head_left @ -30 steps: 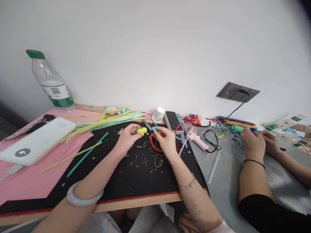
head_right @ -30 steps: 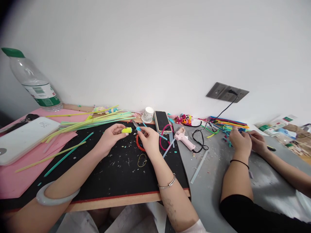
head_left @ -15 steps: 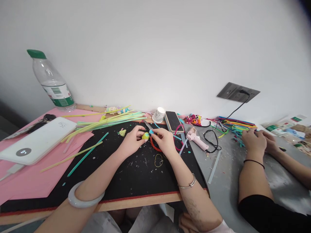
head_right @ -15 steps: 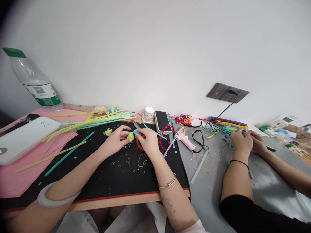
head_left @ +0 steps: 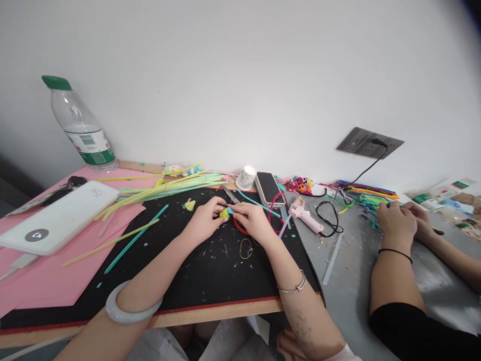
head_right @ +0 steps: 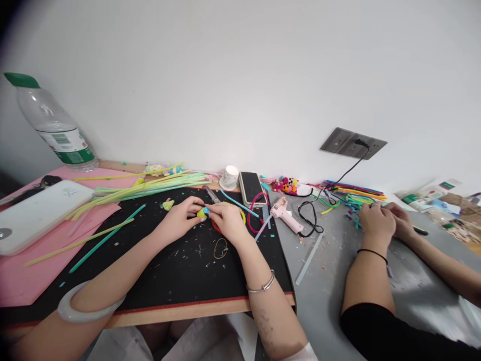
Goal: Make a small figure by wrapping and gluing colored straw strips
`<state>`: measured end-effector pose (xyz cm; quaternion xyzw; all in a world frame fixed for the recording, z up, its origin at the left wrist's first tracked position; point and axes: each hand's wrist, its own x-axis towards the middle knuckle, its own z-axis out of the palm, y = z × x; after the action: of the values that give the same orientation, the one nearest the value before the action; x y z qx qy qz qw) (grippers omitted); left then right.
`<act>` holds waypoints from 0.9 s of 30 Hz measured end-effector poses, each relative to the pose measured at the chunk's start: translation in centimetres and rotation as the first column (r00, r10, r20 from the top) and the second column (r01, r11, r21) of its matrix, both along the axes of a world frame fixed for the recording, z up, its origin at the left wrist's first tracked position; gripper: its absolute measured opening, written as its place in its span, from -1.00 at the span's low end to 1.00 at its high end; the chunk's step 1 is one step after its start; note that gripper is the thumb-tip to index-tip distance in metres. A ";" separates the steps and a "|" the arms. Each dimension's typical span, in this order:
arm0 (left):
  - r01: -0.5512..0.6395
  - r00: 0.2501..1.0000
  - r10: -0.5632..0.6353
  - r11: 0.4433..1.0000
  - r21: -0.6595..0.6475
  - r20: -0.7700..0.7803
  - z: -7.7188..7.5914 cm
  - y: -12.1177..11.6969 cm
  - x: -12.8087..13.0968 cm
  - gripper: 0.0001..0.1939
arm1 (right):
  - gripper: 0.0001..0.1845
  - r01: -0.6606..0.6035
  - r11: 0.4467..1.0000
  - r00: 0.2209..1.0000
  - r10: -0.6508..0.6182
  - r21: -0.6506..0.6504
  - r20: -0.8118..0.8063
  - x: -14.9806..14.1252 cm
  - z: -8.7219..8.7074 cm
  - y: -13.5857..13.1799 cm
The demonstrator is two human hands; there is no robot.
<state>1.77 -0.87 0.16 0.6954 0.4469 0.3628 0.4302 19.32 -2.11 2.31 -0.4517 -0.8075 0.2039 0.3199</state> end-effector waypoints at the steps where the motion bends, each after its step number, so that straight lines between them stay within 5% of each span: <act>1: -0.007 1.000 0.007 1.000 -0.002 -0.004 0.0 0.0 0.0 -0.68 | -0.68 -0.005 1.000 1.000 0.005 0.010 0.013 0.0 0.0 0.0; 8: -0.046 0.997 0.050 0.997 0.062 -0.057 0.3 -0.2 0.0 -0.63 | -0.65 0.008 0.999 0.998 -0.011 0.044 0.064 -0.3 0.2 -0.4; 13: -0.055 0.990 0.074 0.988 0.143 -0.124 0.6 -0.5 0.1 -0.62 | -0.71 0.064 0.998 0.996 -0.062 0.024 -0.066 -0.8 0.3 -0.3; 22: 0.019 0.960 0.064 0.957 0.290 -0.272 1.3 -0.8 0.0 -0.63 | -0.82 0.151 0.967 0.933 -0.208 -0.206 -0.294 -1.2 -0.3 -0.2; 27: 0.008 0.964 0.063 0.963 0.268 -0.257 1.5 -0.9 0.1 -0.64 | -0.83 0.174 0.972 0.933 -0.215 -0.160 -0.290 -1.3 -0.6 -0.2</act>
<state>1.90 -1.72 1.66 0.7827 0.4567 0.3300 0.2645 18.03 -2.32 1.72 -0.5127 -0.6843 0.2915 0.4289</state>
